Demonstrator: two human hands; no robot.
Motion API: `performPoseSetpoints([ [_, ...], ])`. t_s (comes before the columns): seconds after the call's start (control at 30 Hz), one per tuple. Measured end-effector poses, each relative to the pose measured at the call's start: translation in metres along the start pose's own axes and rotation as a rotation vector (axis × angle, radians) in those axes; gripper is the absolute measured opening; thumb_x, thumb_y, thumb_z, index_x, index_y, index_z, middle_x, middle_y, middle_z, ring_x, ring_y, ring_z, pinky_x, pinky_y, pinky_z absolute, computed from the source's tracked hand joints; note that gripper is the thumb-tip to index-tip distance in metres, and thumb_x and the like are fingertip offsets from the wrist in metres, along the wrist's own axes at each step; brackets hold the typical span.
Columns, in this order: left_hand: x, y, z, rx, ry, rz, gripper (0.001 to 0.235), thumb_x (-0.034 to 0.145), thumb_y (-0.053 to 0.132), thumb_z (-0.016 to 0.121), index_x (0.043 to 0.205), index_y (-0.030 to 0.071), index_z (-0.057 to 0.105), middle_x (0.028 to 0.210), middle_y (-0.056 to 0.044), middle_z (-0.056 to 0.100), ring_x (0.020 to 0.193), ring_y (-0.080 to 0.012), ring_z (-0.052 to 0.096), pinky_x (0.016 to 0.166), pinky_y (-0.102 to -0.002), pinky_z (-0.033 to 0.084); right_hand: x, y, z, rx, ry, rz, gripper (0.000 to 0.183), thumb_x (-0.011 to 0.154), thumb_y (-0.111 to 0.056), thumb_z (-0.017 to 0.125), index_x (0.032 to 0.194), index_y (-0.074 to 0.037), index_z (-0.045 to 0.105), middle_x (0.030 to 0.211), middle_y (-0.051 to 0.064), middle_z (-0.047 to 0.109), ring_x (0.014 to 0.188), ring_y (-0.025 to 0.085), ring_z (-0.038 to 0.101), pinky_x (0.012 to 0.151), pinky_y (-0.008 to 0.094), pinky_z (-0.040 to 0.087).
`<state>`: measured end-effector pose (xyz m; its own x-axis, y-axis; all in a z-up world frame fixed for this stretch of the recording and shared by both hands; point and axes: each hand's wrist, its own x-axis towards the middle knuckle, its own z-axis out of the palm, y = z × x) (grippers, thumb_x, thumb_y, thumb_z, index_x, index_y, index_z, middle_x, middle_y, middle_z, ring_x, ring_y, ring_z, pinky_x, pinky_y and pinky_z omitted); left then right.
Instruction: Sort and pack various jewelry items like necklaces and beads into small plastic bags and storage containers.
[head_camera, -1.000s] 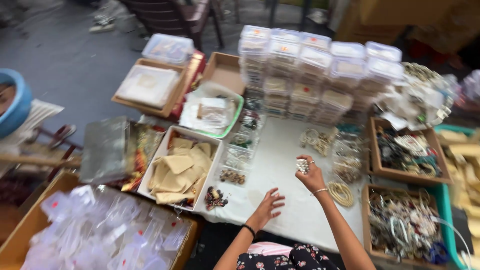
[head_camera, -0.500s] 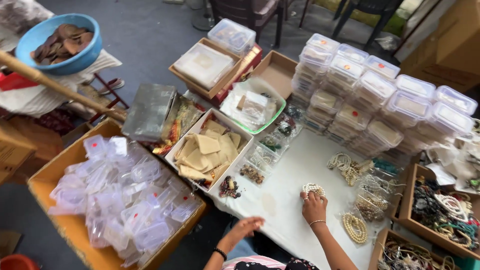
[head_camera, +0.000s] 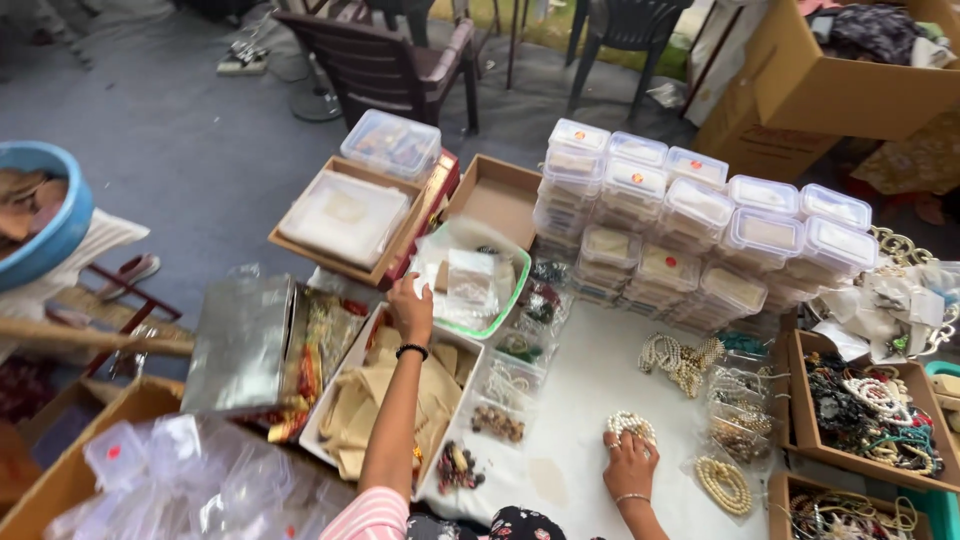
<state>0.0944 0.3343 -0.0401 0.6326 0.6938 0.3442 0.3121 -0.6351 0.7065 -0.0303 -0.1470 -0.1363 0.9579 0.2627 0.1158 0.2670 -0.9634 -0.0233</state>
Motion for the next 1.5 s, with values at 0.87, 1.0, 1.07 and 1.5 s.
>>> performPoseSetpoints([
  [0.87,-0.014,0.027,0.143,-0.311,-0.533,-0.056,0.021,0.088,0.024,0.076,0.095,0.004,0.079,0.085,-0.010,0.077,0.075,-0.0233,0.074,0.073,-0.036,0.056,0.011,-0.029,0.019,-0.276,-0.078,0.217,0.035,0.088,-0.010,0.053,0.118,-0.029,0.055,0.116,0.000,0.059,0.119,0.016,0.056,0.109,0.045,0.031],
  [1.0,0.002,0.014,0.126,-0.751,-0.667,-0.317,0.024,0.086,0.022,0.082,0.096,0.001,0.079,0.085,-0.002,0.076,0.072,-0.0078,0.061,0.066,-0.025,0.048,0.011,-0.028,0.021,-0.300,-0.154,0.230,0.036,0.090,-0.011,0.052,0.121,-0.029,0.053,0.117,-0.001,0.058,0.118,0.015,0.055,0.109,0.044,0.030],
  [1.07,0.011,0.015,0.111,-0.829,-0.701,-0.338,0.024,0.086,0.022,0.083,0.096,0.001,0.079,0.086,0.000,0.074,0.072,-0.0053,0.058,0.064,-0.022,0.046,0.011,-0.028,0.021,-0.296,-0.158,0.237,0.036,0.090,-0.012,0.053,0.122,-0.029,0.053,0.117,-0.001,0.058,0.117,0.016,0.055,0.109,0.044,0.030],
  [1.5,0.080,0.054,-0.023,-1.036,-0.449,-0.406,0.038,0.091,0.019,0.077,0.121,-0.001,0.063,0.100,-0.009,0.079,0.085,-0.0116,0.073,0.070,-0.022,0.056,0.011,-0.027,0.021,-0.296,-0.090,0.232,0.032,0.089,-0.013,0.054,0.116,-0.029,0.055,0.113,-0.002,0.059,0.115,0.015,0.056,0.107,0.045,0.031],
])
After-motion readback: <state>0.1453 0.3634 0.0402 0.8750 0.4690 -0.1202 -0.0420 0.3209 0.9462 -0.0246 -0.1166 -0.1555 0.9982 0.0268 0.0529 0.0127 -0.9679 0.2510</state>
